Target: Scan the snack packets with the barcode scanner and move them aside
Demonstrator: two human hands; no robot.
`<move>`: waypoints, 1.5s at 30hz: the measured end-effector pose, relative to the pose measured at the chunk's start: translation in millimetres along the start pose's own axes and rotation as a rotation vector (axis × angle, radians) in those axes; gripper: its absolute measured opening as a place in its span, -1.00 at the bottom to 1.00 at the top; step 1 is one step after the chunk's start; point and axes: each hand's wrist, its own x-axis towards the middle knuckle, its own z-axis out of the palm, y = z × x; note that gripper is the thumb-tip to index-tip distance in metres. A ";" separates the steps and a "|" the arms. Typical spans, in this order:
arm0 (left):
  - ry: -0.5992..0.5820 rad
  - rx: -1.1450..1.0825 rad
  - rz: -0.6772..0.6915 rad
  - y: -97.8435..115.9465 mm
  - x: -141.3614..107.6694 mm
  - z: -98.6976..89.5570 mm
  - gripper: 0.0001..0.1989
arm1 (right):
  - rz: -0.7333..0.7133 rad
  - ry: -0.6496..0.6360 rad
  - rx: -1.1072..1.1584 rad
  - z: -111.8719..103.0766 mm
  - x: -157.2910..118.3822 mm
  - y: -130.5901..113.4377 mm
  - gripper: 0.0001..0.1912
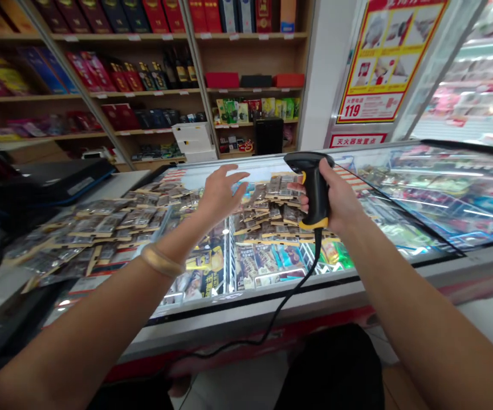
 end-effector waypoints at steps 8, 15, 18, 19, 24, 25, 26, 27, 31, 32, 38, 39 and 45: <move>0.018 0.307 -0.418 -130.2 -65.1 -89.8 -0.50 | 0.282 -0.181 0.046 124.9 18.5 78.0 -0.50; -0.086 0.608 -0.607 -169.7 -100.9 -78.9 -0.38 | 0.472 -0.229 0.026 170.3 25.3 126.1 -0.51; -0.097 0.629 -0.607 -170.5 -106.2 -65.5 -0.31 | 0.498 -0.226 0.003 160.5 25.8 134.3 -0.50; -0.107 0.620 -0.613 -170.4 -106.8 -63.6 -0.28 | 0.498 -0.229 0.000 155.9 26.1 136.4 -0.50; -0.162 0.561 -0.650 -169.6 -105.9 -66.9 -0.23 | 0.457 -0.290 0.012 142.2 26.8 142.2 -0.51; -0.171 0.555 -0.652 -169.0 -105.7 -68.0 -0.22 | 0.457 -0.299 0.009 142.5 26.4 142.2 -0.52; -0.179 0.554 -0.653 -168.3 -105.7 -68.7 -0.22 | 0.461 -0.305 0.001 143.5 25.7 141.8 -0.52; -0.189 0.555 -0.650 -167.4 -105.8 -69.0 -0.22 | 0.467 -0.306 -0.008 145.0 24.7 141.1 -0.52; -0.194 0.547 -0.623 -162.4 -106.9 -68.9 -0.27 | 0.473 -0.292 -0.019 150.9 20.1 136.7 -0.50; -0.190 0.535 -0.619 -161.2 -107.3 -69.0 -0.28 | 0.471 -0.287 -0.013 151.6 19.3 135.9 -0.49; -0.169 0.468 -0.575 -159.9 -108.4 -71.9 -0.39 | 0.477 -0.287 -0.005 150.8 18.8 135.9 -0.48; -0.162 0.466 -0.568 -160.4 -108.5 -72.5 -0.40 | 0.475 -0.292 -0.008 150.5 18.9 136.4 -0.49; -0.133 0.459 -0.547 -158.2 -108.3 -74.2 -0.36 | 0.445 -0.334 -0.011 149.3 18.8 139.0 -0.51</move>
